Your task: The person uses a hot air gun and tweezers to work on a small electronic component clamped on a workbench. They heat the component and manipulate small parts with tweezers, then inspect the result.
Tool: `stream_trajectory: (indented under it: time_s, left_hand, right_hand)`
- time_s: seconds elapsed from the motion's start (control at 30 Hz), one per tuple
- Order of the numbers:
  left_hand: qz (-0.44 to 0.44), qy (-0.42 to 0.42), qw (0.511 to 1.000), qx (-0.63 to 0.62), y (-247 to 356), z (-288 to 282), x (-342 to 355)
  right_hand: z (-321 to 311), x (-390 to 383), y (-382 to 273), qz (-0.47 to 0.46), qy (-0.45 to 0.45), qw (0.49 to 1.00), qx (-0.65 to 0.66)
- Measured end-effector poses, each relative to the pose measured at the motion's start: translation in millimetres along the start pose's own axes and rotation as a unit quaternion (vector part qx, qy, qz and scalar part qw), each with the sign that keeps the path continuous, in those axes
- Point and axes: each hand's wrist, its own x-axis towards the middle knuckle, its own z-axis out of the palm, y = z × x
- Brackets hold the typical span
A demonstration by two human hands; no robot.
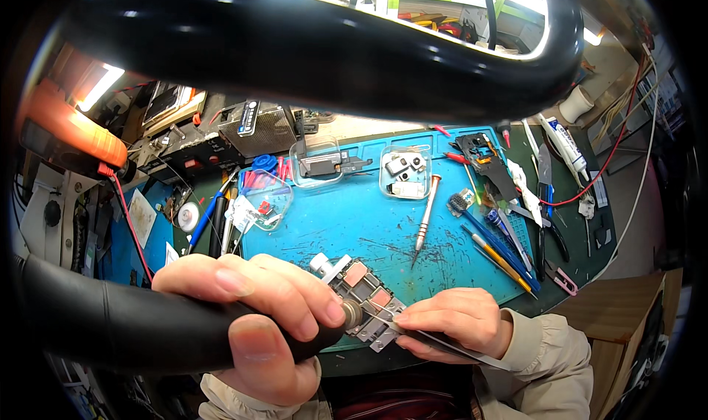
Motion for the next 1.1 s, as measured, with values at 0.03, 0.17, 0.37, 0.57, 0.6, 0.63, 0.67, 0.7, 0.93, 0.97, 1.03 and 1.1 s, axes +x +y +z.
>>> stream_trajectory:
  time_s: [0.03,0.17,0.37,0.57,0.6,0.63,0.67,0.7,0.93,0.97,1.03,1.1]
  left_hand:
    - [0.002,-0.002,1.000,0.001,0.3,-0.5,0.3]
    - [0.006,0.002,1.000,0.005,1.3,-2.5,0.3]
    - [0.005,0.004,1.000,0.005,-2.8,0.7,-0.3]
    - [0.009,0.006,1.000,0.005,0.3,0.4,0.6]
    - [0.009,0.005,1.000,0.003,-0.1,0.4,0.6]
    - [0.009,0.005,1.000,0.001,-0.6,0.4,0.6]
    - [0.009,0.005,1.000,-0.001,-1.1,0.3,0.5]
    - [0.009,0.006,1.000,-0.002,-1.5,0.2,0.2]
    - [0.002,0.006,1.000,0.007,0.0,-1.2,1.2]
    - [-0.001,0.006,1.000,0.008,-0.1,-1.1,1.1]
    - [0.004,0.007,1.000,0.010,0.2,-1.5,1.2]
    - [0.006,0.010,1.000,0.010,0.0,-1.1,1.0]
  right_hand:
    - [0.2,0.0,-0.1,-0.001,0.001,1.000,0.002]
    - [1.0,2.1,-1.3,-0.005,-0.006,1.000,0.000]
    - [-1.1,-0.7,0.5,-0.005,-0.005,1.000,-0.007]
    - [0.2,1.6,-0.8,-0.008,-0.005,1.000,-0.010]
    - [-0.1,1.5,-1.1,-0.006,-0.006,1.000,-0.013]
    - [-0.2,1.4,-1.1,-0.005,-0.007,1.000,-0.015]
    - [-0.1,1.3,-0.9,-0.005,-0.007,1.000,-0.016]
    - [0.2,1.3,-0.7,-0.006,-0.007,1.000,-0.017]
    - [-1.9,0.9,-0.8,-0.004,-0.006,1.000,-0.006]
    - [-1.5,0.7,-0.4,-0.004,-0.004,1.000,-0.004]
    - [-0.7,0.8,-0.5,-0.005,-0.001,1.000,-0.002]
    - [-0.4,1.3,-0.5,0.000,-0.001,1.000,0.002]
